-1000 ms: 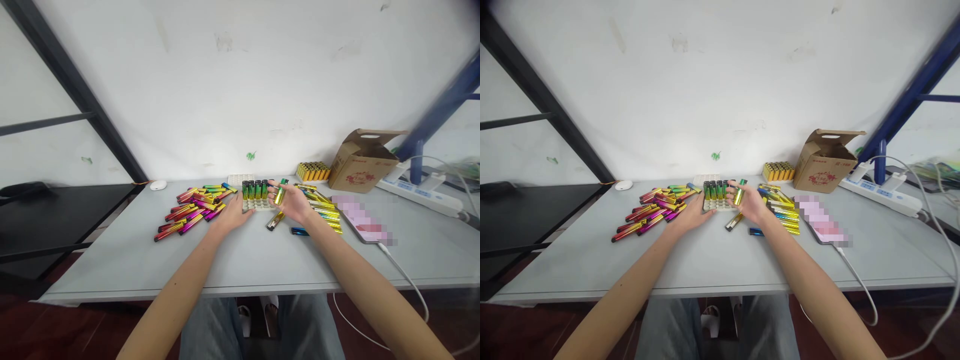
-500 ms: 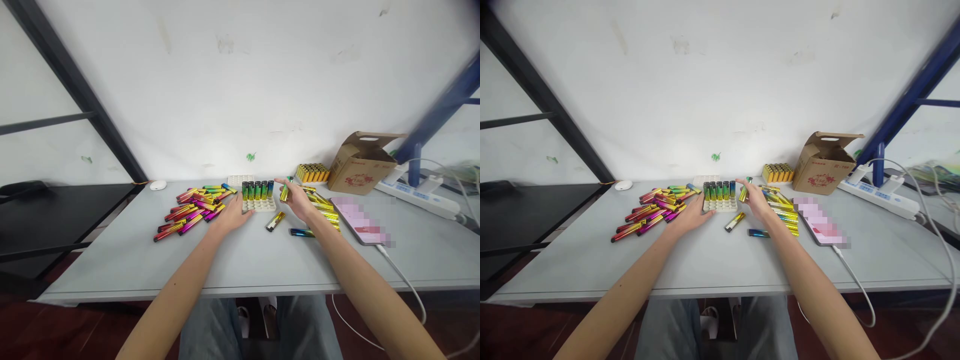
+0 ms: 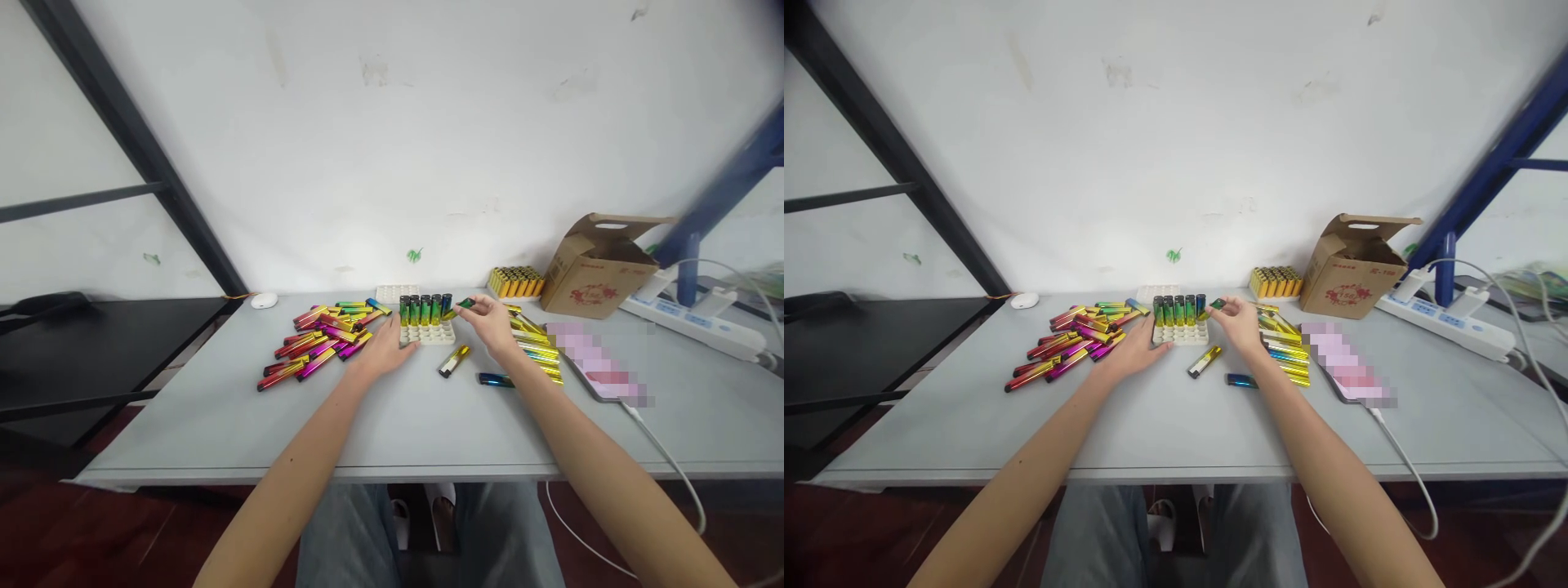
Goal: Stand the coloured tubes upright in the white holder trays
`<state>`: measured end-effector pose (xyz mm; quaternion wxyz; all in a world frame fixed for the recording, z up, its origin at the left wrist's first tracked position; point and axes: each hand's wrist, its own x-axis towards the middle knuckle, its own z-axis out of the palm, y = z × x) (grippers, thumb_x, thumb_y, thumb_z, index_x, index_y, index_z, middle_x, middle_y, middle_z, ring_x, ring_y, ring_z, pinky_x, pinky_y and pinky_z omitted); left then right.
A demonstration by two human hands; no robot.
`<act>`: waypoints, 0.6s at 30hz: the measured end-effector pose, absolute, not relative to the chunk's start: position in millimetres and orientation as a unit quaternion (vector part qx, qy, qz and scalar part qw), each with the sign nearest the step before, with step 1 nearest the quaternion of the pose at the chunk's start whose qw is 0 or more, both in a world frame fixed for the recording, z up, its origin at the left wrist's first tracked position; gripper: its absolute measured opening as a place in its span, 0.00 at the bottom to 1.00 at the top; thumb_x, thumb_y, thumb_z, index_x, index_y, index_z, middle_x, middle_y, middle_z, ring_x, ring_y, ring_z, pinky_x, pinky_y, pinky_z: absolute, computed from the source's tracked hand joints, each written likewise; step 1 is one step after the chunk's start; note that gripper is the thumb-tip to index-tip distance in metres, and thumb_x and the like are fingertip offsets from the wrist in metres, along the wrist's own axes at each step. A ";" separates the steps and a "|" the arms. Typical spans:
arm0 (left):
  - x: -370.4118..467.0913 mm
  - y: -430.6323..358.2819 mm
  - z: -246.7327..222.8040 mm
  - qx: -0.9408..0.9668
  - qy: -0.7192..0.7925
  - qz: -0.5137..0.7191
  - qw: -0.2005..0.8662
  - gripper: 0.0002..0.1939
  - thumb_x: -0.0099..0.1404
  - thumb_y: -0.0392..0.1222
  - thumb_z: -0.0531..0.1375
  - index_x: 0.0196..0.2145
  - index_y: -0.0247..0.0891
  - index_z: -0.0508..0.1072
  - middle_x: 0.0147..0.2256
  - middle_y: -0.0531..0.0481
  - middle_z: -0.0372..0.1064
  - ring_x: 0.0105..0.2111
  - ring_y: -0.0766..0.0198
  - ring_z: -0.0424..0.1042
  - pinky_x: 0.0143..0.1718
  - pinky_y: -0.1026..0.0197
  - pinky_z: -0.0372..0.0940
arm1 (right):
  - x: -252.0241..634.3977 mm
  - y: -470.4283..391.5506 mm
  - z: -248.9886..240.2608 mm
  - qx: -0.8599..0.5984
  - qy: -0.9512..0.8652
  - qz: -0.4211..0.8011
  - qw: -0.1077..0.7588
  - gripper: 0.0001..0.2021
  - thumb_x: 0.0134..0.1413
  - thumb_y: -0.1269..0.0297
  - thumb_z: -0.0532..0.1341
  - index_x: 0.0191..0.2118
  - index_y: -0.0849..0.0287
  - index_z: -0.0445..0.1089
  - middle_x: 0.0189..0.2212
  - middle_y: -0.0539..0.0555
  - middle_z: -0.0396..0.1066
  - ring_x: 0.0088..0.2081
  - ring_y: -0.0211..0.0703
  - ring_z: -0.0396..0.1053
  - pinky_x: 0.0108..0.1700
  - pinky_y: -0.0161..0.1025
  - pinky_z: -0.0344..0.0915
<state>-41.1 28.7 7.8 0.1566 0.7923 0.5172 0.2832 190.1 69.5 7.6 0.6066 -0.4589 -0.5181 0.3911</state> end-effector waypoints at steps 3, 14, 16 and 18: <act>-40.8 28.9 8.6 0.799 0.522 0.260 0.148 0.30 0.63 0.47 0.58 0.59 0.36 0.57 0.56 0.35 0.64 0.57 0.44 0.64 0.55 0.44 0.62 | 191.0 71.7 1.9 -0.459 -0.554 0.373 0.585 0.22 0.34 0.52 0.73 0.33 0.59 0.69 0.31 0.54 0.76 0.35 0.47 0.74 0.43 0.44 0.69; -40.6 33.0 2.6 0.797 0.528 0.265 0.128 0.29 0.63 0.47 0.59 0.58 0.36 0.59 0.55 0.35 0.63 0.58 0.45 0.62 0.56 0.45 0.60 | 187.2 64.4 6.3 -0.503 -0.651 0.232 0.519 0.16 0.50 0.53 0.63 0.40 0.58 0.76 0.34 0.55 0.75 0.34 0.46 0.70 0.41 0.45 0.67; -40.2 32.6 3.1 0.798 0.528 0.264 0.124 0.27 0.63 0.47 0.59 0.57 0.36 0.60 0.54 0.36 0.64 0.57 0.45 0.62 0.56 0.46 0.60 | 185.4 61.3 8.0 -0.499 -0.661 0.213 0.518 0.18 0.52 0.54 0.61 0.45 0.59 0.75 0.35 0.56 0.75 0.35 0.46 0.70 0.41 0.45 0.67; -39.9 31.9 3.8 0.799 0.527 0.264 0.123 0.27 0.63 0.46 0.59 0.57 0.37 0.60 0.54 0.36 0.64 0.57 0.45 0.62 0.57 0.45 0.60 | 184.5 58.9 8.5 -0.500 -0.658 0.198 0.526 0.21 0.52 0.55 0.62 0.51 0.58 0.70 0.36 0.56 0.74 0.36 0.47 0.70 0.41 0.45 0.67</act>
